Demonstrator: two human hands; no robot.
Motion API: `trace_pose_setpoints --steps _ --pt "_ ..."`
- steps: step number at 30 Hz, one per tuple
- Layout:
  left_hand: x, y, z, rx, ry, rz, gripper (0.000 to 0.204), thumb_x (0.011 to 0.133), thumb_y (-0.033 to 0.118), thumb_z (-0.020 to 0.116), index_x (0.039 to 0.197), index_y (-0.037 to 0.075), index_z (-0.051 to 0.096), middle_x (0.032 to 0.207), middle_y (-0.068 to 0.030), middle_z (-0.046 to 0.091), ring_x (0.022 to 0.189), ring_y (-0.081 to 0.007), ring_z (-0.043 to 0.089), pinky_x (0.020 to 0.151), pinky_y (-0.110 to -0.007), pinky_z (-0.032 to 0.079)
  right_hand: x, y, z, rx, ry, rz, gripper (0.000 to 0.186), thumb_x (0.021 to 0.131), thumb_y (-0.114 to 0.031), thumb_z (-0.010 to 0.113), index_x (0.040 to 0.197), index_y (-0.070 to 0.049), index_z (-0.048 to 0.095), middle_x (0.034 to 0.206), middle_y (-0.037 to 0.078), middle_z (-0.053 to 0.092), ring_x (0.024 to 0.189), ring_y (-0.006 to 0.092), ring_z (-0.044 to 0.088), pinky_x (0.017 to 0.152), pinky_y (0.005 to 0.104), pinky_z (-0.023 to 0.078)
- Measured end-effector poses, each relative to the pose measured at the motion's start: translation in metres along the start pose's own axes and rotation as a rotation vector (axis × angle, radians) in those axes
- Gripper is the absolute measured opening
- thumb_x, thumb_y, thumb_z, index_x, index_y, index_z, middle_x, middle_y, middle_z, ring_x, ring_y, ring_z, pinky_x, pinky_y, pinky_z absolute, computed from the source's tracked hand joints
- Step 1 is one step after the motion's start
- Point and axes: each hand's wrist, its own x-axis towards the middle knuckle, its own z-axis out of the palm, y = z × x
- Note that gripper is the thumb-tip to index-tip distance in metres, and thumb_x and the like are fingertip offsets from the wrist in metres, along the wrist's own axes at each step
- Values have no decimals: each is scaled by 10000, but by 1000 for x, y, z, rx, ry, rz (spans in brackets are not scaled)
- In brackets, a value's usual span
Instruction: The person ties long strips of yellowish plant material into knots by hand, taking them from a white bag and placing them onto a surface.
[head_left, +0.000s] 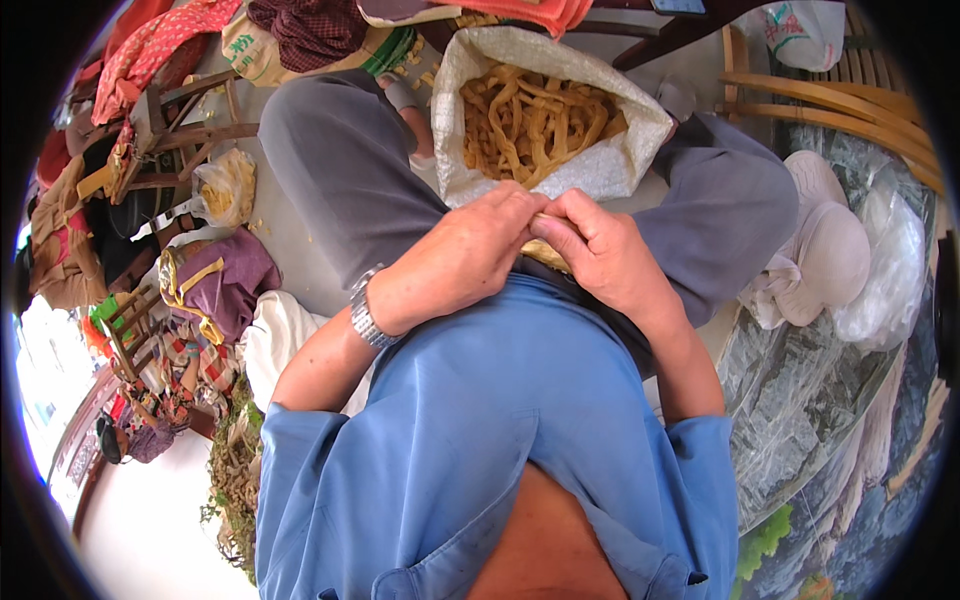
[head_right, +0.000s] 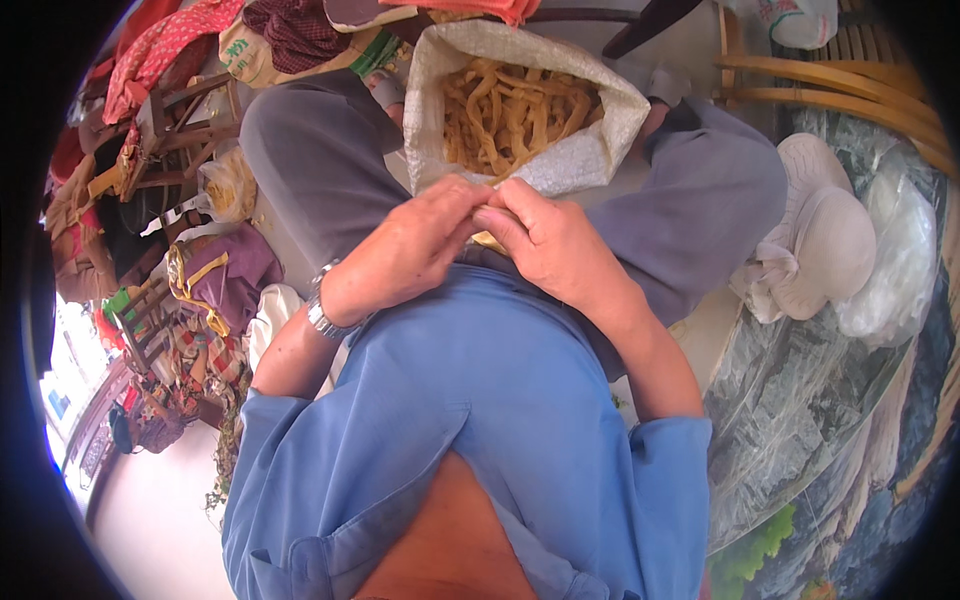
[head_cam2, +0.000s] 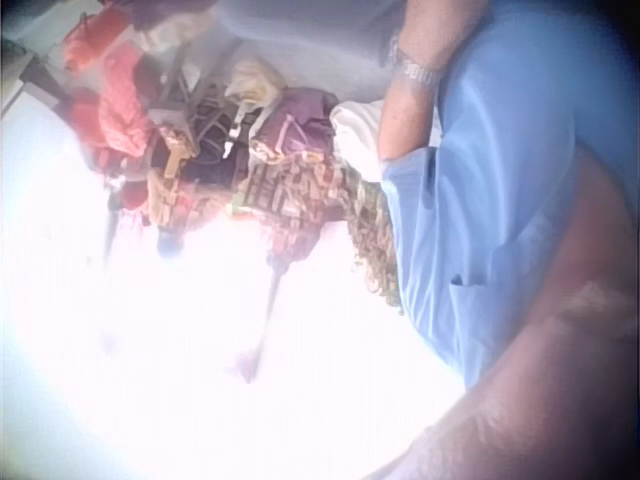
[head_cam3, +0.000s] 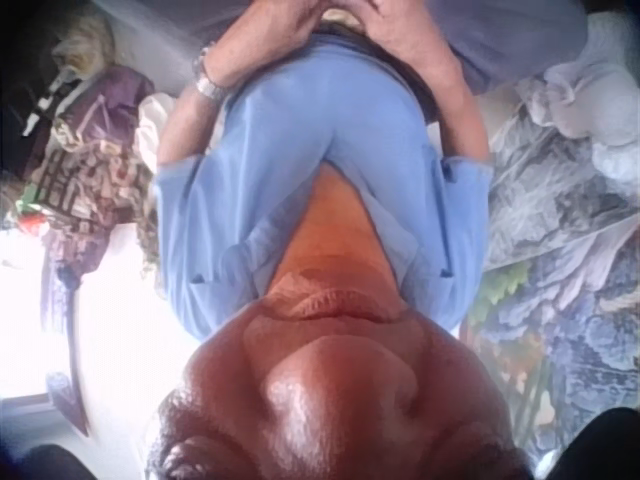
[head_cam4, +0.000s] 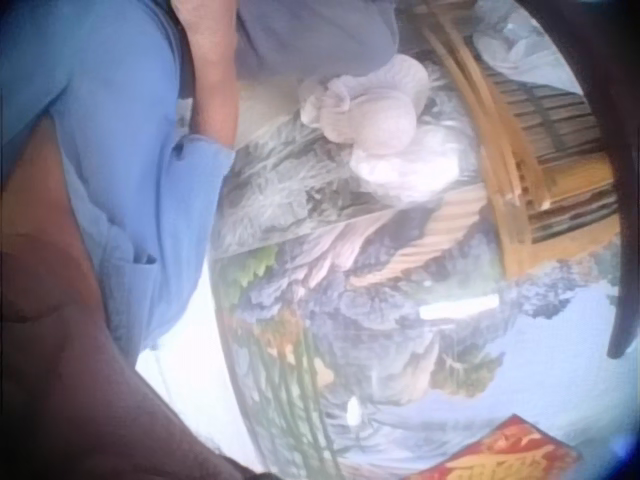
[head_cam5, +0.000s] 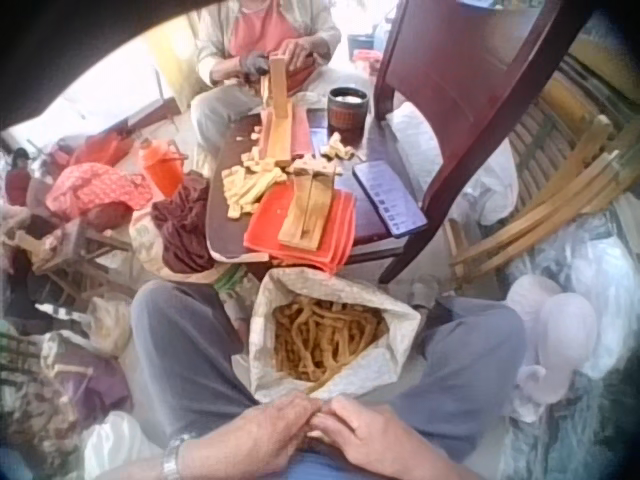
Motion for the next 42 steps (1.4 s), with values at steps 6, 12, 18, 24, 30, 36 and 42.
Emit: trace_pose_setpoints --steps 6,12,18,24,30,36,42 --pt "-9 -2 -11 -135 -428 7 213 1024 185 523 1157 35 595 990 -195 605 927 -415 602 804 -450 491 -12 -5 -24 -346 -376 -90 278 993 -330 597 976 -58 539 775 215 644 732 432 641 611 478 503" --pt "-30 29 -43 -162 -606 -70 216 1033 218 509 1075 18 576 957 -196 600 901 -410 597 789 -468 486 -26 -22 -20 -238 -529 -258 265 993 -329 596 898 -90 532 661 169 585 633 401 615 549 472 491" --pt "-37 37 -54 -189 -723 -109 211 1030 218 508 1064 14 551 930 -200 594 865 -409 582 773 -473 481 -30 -30 -25 -285 -596 -281 269 980 -299 621 865 -87 503 618 156 552 589 392 594 512 470 480" --pt "-76 -12 -133 -29 -395 -375 184 1057 205 492 1075 39 570 800 -103 569 705 -260 580 657 -394 483 -49 4 -118 -407 -174 281 129 976 -190 627 989 -64 601 754 101 595 568 206 573 546 343 461" --pt "7 19 -124 -388 -66 -388 270 1089 254 441 1160 23 562 807 22 486 706 -69 461 634 -231 410 24 -44 -81 -219 -98 -3 188 961 -188 660 1011 -35 562 800 108 628 726 213 640 672 334 501" --pt "52 16 -99 -824 21 -197 442 1085 295 416 1373 -29 503 974 -21 551 750 -104 489 677 -240 430 62 -60 -59 -67 84 -32 297 902 -219 752 1063 -35 584 891 56 646 811 115 601 744 282 503" --pt "63 5 -96 -1184 55 -174 464 1068 237 469 1418 -68 458 1127 -66 612 875 -121 568 823 -269 480 72 -28 -64 312 123 49 233 1028 -258 594 1073 -31 617 787 -9 566 701 36 485 623 219 416"
